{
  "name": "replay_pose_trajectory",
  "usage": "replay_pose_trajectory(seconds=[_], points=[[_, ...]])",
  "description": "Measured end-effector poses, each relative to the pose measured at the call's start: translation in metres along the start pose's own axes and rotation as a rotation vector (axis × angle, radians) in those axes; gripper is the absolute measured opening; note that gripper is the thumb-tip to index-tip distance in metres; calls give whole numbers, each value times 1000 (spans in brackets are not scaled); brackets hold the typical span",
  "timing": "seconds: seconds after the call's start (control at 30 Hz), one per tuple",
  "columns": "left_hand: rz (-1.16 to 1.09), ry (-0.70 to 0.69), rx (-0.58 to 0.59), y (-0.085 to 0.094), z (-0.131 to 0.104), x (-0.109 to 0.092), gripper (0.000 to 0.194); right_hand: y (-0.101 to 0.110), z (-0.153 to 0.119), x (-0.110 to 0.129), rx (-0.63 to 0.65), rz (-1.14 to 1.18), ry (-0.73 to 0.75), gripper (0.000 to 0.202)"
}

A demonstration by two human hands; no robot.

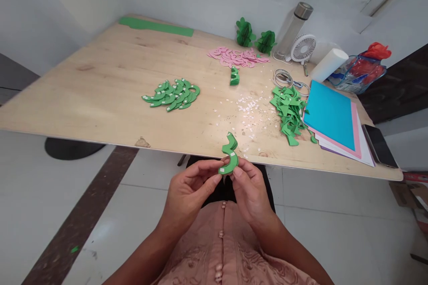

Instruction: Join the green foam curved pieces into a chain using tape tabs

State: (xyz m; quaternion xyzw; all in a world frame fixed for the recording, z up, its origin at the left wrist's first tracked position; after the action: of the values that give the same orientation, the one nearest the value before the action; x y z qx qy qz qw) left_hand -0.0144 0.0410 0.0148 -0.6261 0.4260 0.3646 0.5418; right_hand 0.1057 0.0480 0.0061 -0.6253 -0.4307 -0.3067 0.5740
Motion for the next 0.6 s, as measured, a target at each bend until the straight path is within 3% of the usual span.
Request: replay_pose_trajectory(seconds=[0.6], points=[[85, 26, 54, -7, 0, -4, 15, 5, 0, 2, 19, -10, -20, 13]])
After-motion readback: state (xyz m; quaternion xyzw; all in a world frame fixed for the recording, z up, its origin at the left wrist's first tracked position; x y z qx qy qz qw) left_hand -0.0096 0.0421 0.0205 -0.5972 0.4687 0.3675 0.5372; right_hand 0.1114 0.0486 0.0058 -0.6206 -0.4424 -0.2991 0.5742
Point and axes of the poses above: each hand's wrist, its own z-axis towards the middle knuckle, its own y-axis out of the back of the hand, x = y × z, the point moved 7 cm from there along z, towards the middle knuckle, and after that the axes turned 9 degrees about -z, right-handed, at the moved point
